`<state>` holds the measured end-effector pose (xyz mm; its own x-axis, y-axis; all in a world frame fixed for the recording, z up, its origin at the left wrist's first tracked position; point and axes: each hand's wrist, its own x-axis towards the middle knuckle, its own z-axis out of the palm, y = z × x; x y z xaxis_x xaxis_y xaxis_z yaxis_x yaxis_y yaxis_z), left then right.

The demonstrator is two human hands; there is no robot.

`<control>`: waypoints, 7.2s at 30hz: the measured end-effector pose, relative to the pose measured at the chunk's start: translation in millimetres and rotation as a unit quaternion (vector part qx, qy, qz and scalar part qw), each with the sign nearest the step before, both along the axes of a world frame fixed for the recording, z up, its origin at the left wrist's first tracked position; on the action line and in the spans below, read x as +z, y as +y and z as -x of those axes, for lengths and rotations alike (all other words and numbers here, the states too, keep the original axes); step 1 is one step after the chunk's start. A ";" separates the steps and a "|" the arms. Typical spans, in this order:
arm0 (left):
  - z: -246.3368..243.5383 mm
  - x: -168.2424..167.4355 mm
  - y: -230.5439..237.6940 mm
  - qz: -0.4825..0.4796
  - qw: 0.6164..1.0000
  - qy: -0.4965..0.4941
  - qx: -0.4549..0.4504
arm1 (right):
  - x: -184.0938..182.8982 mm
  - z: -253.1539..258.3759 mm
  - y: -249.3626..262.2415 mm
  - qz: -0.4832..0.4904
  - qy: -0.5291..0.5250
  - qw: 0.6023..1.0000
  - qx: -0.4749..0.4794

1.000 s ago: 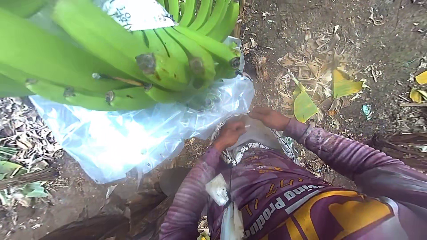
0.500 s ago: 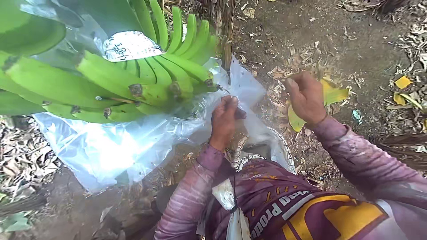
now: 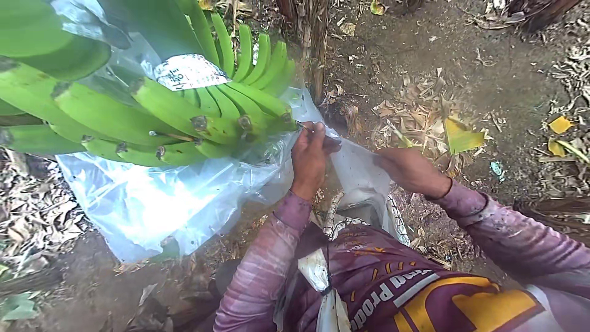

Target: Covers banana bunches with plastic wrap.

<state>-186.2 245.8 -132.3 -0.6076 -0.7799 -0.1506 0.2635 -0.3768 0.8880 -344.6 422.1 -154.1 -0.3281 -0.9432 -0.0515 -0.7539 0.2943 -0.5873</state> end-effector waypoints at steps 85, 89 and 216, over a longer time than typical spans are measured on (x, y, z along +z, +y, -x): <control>-63.8 2.7 -70.6 0.067 0.942 -0.178 0.276 | 174.7 91.0 -419.3 -0.086 0.160 0.941 0.287; -63.7 -1.4 -75.4 0.073 0.942 -0.171 0.281 | 187.9 104.4 -402.8 -0.134 0.267 0.913 0.279; -61.7 -41.7 -38.3 0.210 0.934 -0.093 0.273 | 97.5 -62.5 -343.3 0.318 0.245 0.896 0.189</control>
